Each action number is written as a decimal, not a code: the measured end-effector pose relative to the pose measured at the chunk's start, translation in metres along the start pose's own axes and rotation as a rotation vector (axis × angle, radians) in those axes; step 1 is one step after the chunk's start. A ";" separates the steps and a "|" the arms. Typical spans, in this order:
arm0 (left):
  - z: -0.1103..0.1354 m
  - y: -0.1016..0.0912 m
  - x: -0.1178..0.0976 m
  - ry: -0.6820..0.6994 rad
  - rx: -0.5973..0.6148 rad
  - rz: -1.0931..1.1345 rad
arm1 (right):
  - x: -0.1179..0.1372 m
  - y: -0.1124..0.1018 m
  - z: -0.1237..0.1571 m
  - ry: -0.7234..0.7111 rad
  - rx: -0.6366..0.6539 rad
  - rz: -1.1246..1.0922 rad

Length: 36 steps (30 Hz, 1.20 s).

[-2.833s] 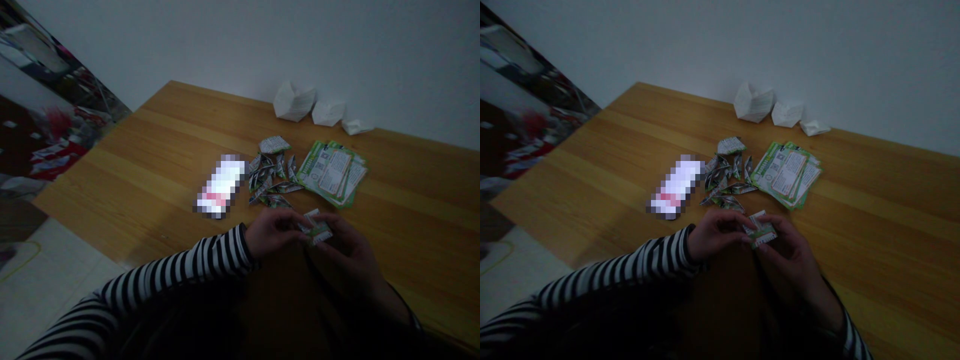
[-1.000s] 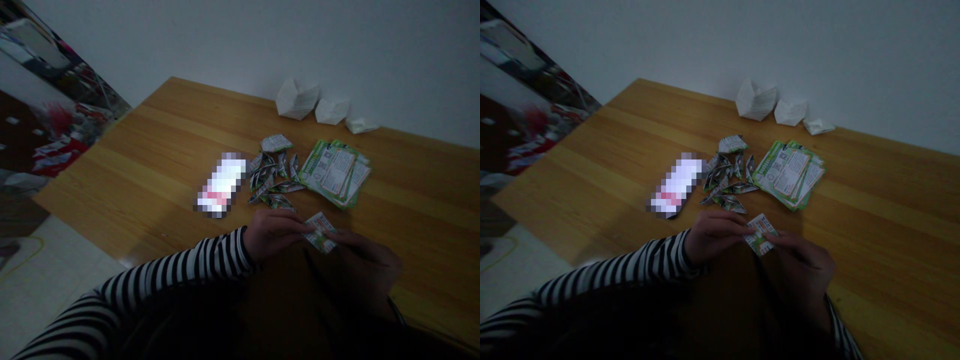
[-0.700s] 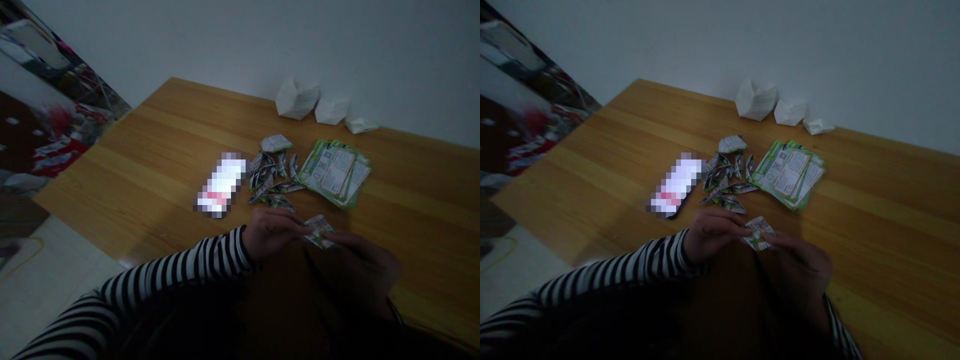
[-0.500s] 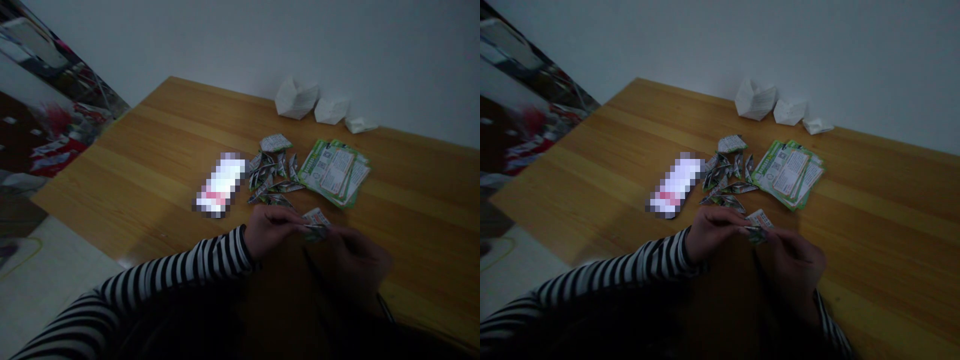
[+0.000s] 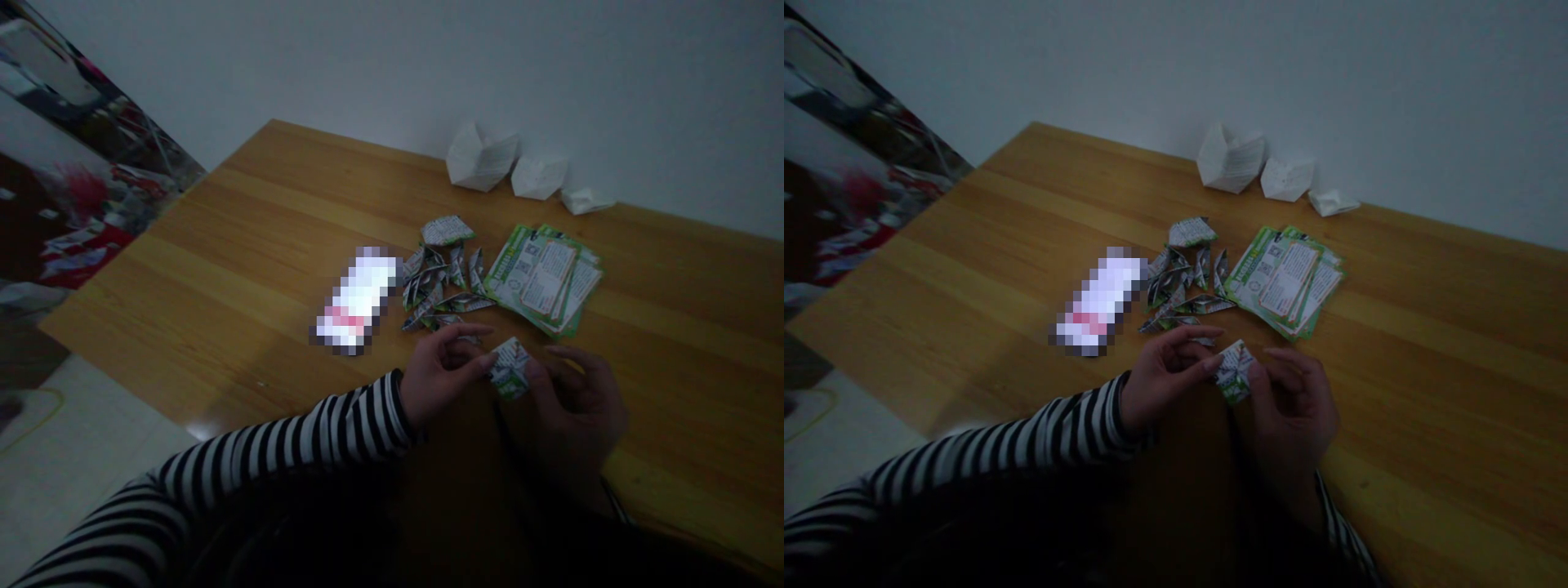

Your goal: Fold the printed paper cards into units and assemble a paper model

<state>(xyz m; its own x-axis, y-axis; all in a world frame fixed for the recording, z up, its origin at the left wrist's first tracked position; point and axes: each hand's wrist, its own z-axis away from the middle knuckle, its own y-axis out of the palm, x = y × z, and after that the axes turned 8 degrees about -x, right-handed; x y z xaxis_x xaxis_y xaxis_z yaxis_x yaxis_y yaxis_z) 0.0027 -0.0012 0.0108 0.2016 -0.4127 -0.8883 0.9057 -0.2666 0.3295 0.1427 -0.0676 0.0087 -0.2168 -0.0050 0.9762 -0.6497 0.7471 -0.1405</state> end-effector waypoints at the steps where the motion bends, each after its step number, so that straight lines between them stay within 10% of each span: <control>1: -0.001 -0.001 0.001 0.016 0.026 -0.022 | 0.000 0.000 -0.001 -0.014 0.039 0.026; 13: -0.002 -0.008 0.000 0.302 0.060 -0.487 | 0.000 -0.002 -0.007 0.107 0.434 -0.011; 26: -0.004 -0.001 0.014 0.122 0.175 -0.123 | 0.000 0.001 -0.006 0.328 0.441 -0.158; 31: -0.002 -0.003 0.011 0.305 0.165 -0.354 | 0.002 0.003 -0.003 0.271 0.356 -0.125; 36: 0.000 -0.001 0.009 0.205 0.261 -0.153 | 0.002 0.002 0.001 0.161 0.261 -0.053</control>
<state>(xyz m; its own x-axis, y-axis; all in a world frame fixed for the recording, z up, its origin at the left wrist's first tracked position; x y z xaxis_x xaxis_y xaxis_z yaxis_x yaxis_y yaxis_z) 0.0040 -0.0051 0.0023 0.1656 -0.1751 -0.9705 0.8106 -0.5363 0.2351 0.1403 -0.0670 0.0107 -0.0728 0.0810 0.9941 -0.8267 0.5526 -0.1056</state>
